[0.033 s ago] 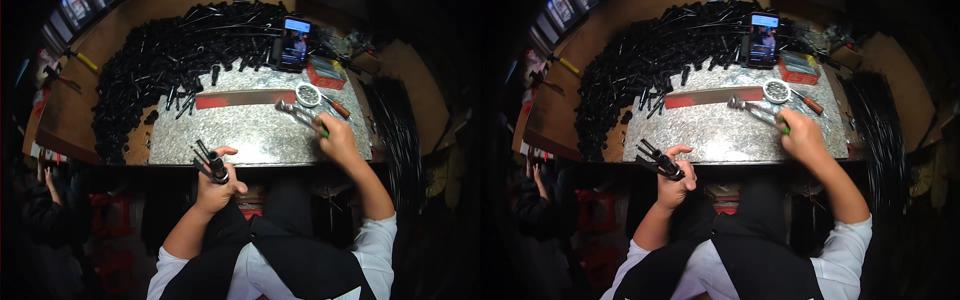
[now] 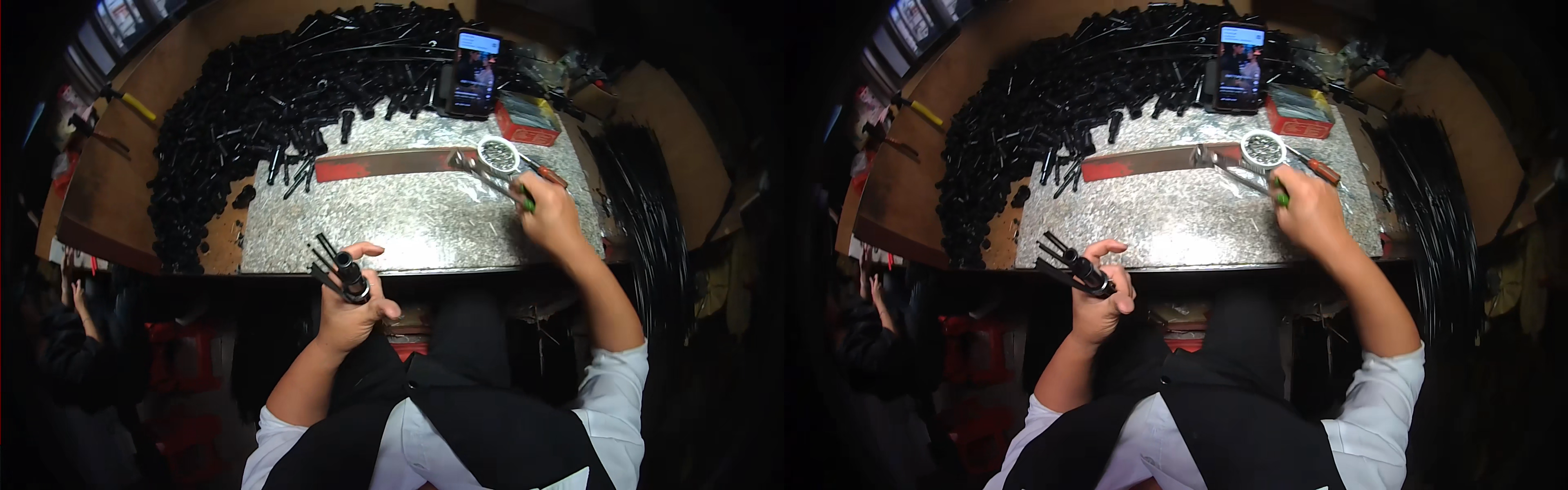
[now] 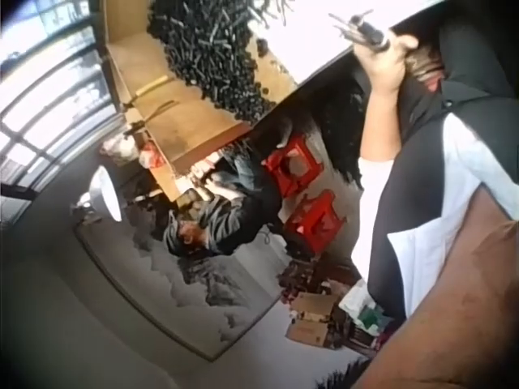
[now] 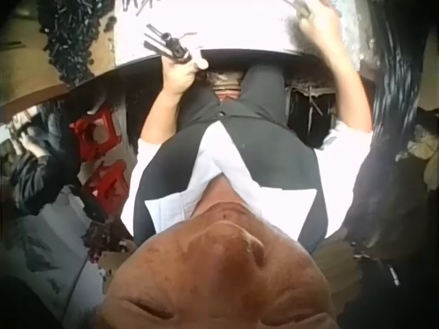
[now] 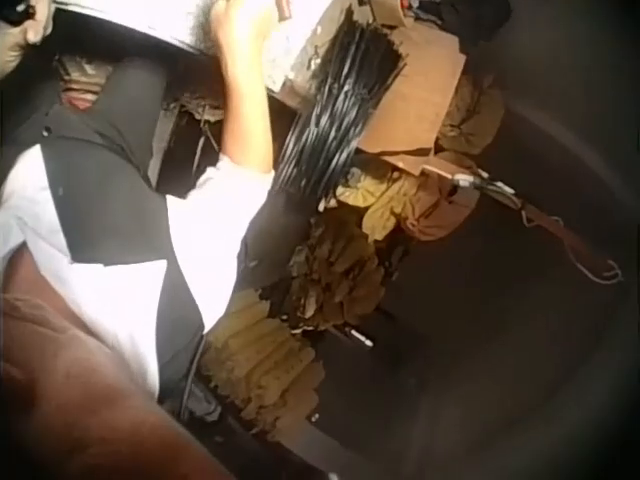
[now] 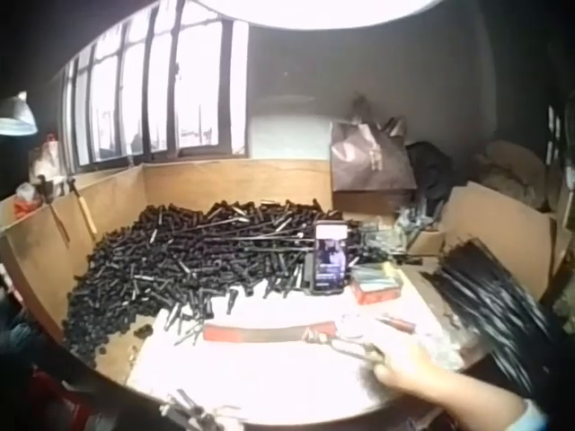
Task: Organizing and assembling bundles of black electrical cables at a workstation.
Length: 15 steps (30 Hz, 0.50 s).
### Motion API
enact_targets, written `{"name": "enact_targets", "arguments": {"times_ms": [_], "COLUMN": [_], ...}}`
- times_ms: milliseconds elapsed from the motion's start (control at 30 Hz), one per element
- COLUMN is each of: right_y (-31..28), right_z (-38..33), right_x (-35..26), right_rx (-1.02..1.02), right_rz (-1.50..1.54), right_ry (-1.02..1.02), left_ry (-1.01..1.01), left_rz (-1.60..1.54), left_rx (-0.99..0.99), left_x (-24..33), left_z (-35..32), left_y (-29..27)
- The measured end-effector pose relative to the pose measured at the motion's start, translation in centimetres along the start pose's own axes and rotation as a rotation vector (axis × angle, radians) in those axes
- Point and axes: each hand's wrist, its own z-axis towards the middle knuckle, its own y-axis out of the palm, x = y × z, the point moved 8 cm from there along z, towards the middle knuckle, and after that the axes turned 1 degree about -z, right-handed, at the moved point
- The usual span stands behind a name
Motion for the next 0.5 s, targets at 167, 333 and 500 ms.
{"name": "enact_targets", "arguments": {"times_ms": [167, 333, 500], "right_y": [0.7, 3.7, 5.6], "right_z": [5.0, 7.5, 8.8], "right_x": [3.7, 3.0, 3.5], "right_rx": [-0.132, -0.355, -0.393], "right_rz": [-0.248, -0.339, -0.347], "right_ry": [0.067, 0.043, 0.031], "left_ry": [-0.086, -0.098, -0.107], "left_rz": [0.072, -0.005, -0.020], "left_rx": [-0.101, -0.145, -0.190], "left_x": [-0.7, -0.6, -0.6], "left_z": [-0.2, -0.5, -0.5], "left_y": [0.7, 1.4, 1.7]}}
